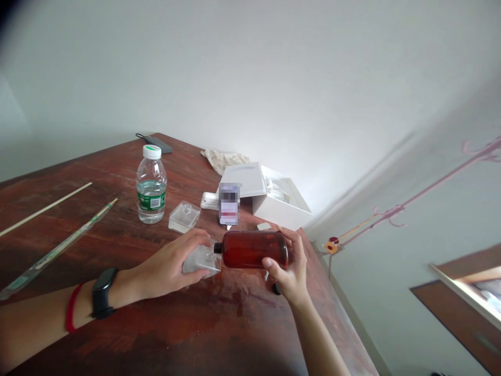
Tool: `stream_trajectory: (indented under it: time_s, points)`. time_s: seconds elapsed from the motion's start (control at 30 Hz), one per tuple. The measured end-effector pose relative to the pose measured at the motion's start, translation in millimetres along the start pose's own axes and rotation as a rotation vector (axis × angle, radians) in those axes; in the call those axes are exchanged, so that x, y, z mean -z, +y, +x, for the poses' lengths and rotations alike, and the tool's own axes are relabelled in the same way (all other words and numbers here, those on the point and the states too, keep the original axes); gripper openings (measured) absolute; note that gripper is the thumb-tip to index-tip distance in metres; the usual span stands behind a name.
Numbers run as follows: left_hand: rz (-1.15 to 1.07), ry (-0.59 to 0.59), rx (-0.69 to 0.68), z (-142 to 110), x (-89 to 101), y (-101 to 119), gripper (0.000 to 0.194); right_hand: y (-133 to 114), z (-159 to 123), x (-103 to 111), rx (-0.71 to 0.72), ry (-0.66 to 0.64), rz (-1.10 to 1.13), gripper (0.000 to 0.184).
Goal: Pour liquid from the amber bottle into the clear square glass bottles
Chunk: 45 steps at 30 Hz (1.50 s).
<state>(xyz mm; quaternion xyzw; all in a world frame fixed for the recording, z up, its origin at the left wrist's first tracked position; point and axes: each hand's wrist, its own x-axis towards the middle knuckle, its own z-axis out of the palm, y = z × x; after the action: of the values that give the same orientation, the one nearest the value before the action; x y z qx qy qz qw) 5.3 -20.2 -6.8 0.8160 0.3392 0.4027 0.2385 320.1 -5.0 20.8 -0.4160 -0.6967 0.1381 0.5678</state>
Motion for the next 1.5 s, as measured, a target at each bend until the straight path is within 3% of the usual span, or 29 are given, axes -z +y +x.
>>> stream_trajectory:
  time_s: [0.4, 0.93, 1.5]
  points:
    - [0.007, 0.015, -0.009, 0.0, -0.3, -2.9, 0.041, -23.5, 14.0, -4.1, 0.016, -0.100, 0.052, 0.065]
    - [0.010, -0.024, -0.027, 1.6, 2.2, -3.2, 0.040, -30.0, 24.5, 0.4, 0.013, -0.119, -0.023, 0.066]
    - [-0.046, -0.029, -0.047, 2.6, 4.5, -3.1, 0.038, -45.9, 35.7, 0.9, -0.013, -0.255, 0.008, 0.064]
